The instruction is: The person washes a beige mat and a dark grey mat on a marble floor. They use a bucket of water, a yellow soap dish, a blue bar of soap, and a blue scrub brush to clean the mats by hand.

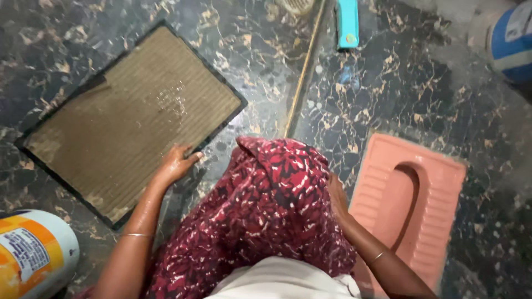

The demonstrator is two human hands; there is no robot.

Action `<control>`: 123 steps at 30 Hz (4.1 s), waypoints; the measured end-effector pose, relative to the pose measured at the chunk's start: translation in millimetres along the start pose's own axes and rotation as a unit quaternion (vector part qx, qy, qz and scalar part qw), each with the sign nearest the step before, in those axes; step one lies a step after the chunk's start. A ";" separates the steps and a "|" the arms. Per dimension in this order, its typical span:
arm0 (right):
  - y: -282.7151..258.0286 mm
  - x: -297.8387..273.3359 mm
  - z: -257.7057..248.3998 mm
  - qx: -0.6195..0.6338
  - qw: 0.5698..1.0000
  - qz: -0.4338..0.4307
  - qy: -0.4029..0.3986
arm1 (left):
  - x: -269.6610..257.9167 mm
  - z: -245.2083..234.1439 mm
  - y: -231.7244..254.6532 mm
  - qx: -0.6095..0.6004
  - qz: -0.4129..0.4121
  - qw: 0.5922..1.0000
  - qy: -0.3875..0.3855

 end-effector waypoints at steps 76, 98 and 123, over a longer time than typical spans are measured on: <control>-643.7 -53.4 341.8 0.528 0.530 0.117 -0.653 | -69.6 -209.2 -137.2 -0.822 0.087 0.479 0.294; -572.8 58.8 395.5 0.550 0.637 0.100 -0.531 | -67.6 -80.3 -240.0 -0.780 -0.126 0.551 0.270; -466.0 -121.5 534.4 -0.319 0.632 -0.696 -0.119 | -113.6 -57.1 -320.6 0.041 -0.525 0.843 0.114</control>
Point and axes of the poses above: each hand's wrist, its own x-axis towards the middle knuckle, its own z-axis out of the palm, y = z × x, the point moved 8 cm from there along x, towards the middle knuckle, and after that the axes turned 6 degrees about x, right-handed, at the moved point
